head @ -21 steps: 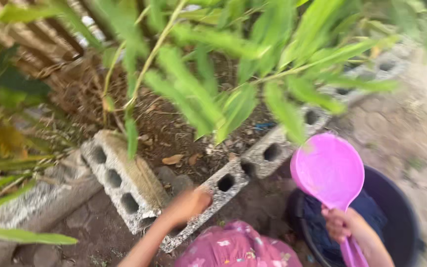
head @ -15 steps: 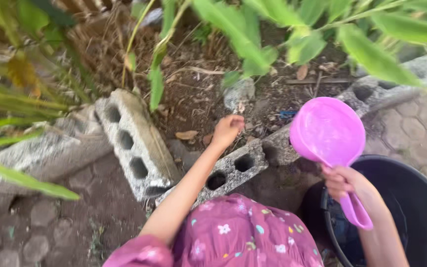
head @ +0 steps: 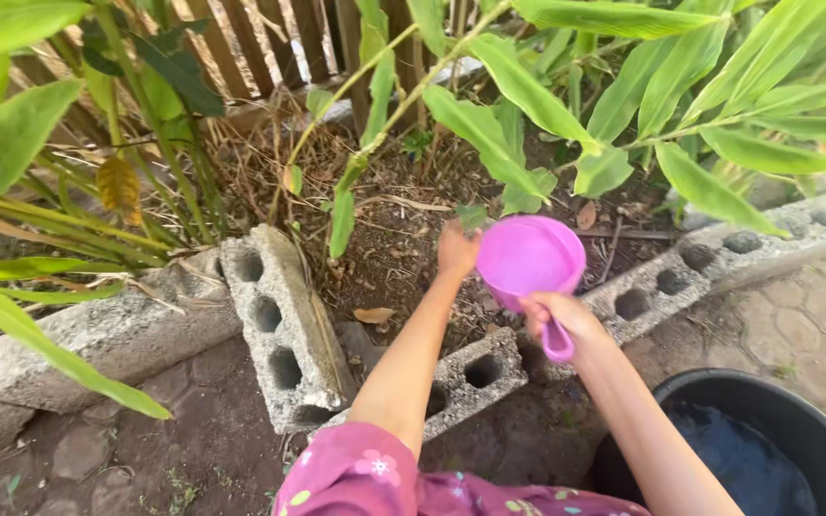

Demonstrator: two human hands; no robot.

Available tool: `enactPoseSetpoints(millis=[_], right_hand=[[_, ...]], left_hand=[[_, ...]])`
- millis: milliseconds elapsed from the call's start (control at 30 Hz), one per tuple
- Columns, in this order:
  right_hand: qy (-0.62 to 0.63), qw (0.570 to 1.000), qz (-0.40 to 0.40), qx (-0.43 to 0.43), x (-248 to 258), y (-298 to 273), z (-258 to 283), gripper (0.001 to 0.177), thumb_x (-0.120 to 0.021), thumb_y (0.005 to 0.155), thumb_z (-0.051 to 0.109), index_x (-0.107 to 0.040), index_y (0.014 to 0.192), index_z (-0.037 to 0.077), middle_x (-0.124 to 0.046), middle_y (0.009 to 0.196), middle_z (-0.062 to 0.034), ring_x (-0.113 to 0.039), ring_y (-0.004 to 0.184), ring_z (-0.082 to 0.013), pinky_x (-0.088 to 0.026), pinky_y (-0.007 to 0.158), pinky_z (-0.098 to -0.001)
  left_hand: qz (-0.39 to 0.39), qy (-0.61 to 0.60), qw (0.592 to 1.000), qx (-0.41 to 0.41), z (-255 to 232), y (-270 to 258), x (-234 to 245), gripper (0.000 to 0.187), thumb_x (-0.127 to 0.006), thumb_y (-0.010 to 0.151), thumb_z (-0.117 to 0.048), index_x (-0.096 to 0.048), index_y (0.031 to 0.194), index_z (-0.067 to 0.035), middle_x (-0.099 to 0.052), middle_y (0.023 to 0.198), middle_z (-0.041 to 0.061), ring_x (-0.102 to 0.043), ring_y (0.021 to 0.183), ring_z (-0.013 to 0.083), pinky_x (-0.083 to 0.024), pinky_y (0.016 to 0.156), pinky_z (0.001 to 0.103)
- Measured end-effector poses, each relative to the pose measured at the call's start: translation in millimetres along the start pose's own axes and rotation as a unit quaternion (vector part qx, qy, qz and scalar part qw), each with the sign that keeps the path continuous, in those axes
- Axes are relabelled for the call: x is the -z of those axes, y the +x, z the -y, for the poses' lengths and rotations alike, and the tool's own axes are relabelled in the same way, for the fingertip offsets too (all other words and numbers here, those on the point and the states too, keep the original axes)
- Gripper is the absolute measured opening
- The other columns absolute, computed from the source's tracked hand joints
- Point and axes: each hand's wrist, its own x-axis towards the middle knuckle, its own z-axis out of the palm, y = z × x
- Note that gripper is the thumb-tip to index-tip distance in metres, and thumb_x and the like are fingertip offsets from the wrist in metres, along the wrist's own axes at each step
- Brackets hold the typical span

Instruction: The person waters plants in a concrete planter using a scoop to transfer water from a bucket, then pours the remaining water from the bucket and uses the scoop to rinse out the bucket.

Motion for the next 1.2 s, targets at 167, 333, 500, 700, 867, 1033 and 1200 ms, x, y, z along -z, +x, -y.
enactPoseSetpoints(millis=[167, 333, 500, 700, 867, 1033, 1200], right_hand=[[0.020, 0.999, -0.041, 0.005, -28.1, -3.8, 24.4, 0.013, -0.062, 0.093, 0.008, -0.054, 0.082, 0.007, -0.050, 0.058, 0.0060, -0.046, 0.044, -0.0031, -0.040, 0.040, -0.0204], [0.121, 0.991, 0.054, 0.019, -17.6, -15.7, 26.6, 0.007, -0.060, 0.094, 0.006, -0.056, 0.089, 0.002, -0.048, 0.062, 0.0098, -0.045, 0.046, -0.0002, -0.040, 0.042, -0.0178], [0.107, 0.994, 0.028, 0.008, -3.6, -14.0, 27.2, 0.008, -0.059, 0.092, 0.008, -0.054, 0.087, 0.005, -0.047, 0.061, 0.0085, -0.045, 0.046, -0.0011, -0.040, 0.042, -0.0198], [0.025, 0.991, -0.122, 0.048, -34.0, -27.3, 31.8, 0.013, -0.063, 0.093, 0.005, -0.052, 0.085, 0.004, -0.047, 0.060, 0.0030, -0.044, 0.045, -0.0066, -0.040, 0.041, -0.0243], [-0.027, 0.985, -0.145, 0.088, -54.7, -39.4, 51.0, 0.007, -0.060, 0.093, 0.004, -0.055, 0.091, -0.001, -0.048, 0.059, 0.0008, -0.045, 0.043, -0.0081, -0.041, 0.040, -0.0238], [0.178, 0.982, 0.048, 0.047, -23.5, -27.5, 57.0, 0.008, -0.057, 0.096, 0.004, -0.054, 0.093, -0.003, -0.045, 0.061, 0.0080, -0.045, 0.046, -0.0022, -0.042, 0.041, -0.0195], [0.105, 0.991, -0.030, 0.075, -19.8, -9.5, 41.5, 0.005, -0.053, 0.095, 0.004, -0.050, 0.090, 0.006, -0.048, 0.063, 0.0040, -0.046, 0.047, -0.0055, -0.041, 0.041, -0.0228]], left_hand=[[-0.001, -0.121, 0.993, -0.001, -19.2, -12.1, 20.4, 0.067, -0.079, 0.082, -0.026, -0.053, 0.143, -0.019, -0.069, 0.121, 0.016, -0.069, 0.110, 0.0340, -0.056, 0.094, 0.045], [-0.032, -0.002, 0.996, -0.080, -18.0, -9.9, 23.2, 0.070, -0.065, 0.081, -0.016, -0.048, 0.149, -0.020, -0.069, 0.126, 0.017, -0.070, 0.108, 0.0374, -0.055, 0.093, 0.047], [-0.016, -0.032, 0.982, -0.183, -49.7, -5.4, 35.0, 0.056, -0.065, 0.089, -0.020, -0.053, 0.143, -0.011, -0.061, 0.139, 0.020, -0.068, 0.106, 0.0421, -0.054, 0.094, 0.048], [0.083, -0.028, 0.992, -0.088, -72.2, -21.8, 37.2, 0.038, -0.055, 0.105, -0.035, -0.068, 0.131, -0.011, -0.074, 0.121, 0.021, -0.072, 0.109, 0.0353, -0.054, 0.097, 0.048], [0.159, -0.093, 0.981, 0.064, -72.1, -10.1, 35.8, 0.041, -0.050, 0.103, -0.037, -0.058, 0.137, -0.015, -0.072, 0.122, 0.012, -0.077, 0.099, 0.0305, -0.060, 0.091, 0.042], [0.106, -0.072, 0.990, -0.060, -24.2, 7.6, 30.9, 0.031, -0.062, 0.100, -0.032, -0.068, 0.125, -0.014, -0.075, 0.116, 0.011, -0.071, 0.107, 0.0244, -0.054, 0.098, 0.040], [0.083, -0.119, 0.986, -0.085, 23.7, 15.3, 9.8, 0.030, -0.071, 0.093, -0.023, -0.070, 0.121, -0.012, -0.076, 0.114, 0.011, -0.071, 0.106, 0.0276, -0.056, 0.095, 0.043]])
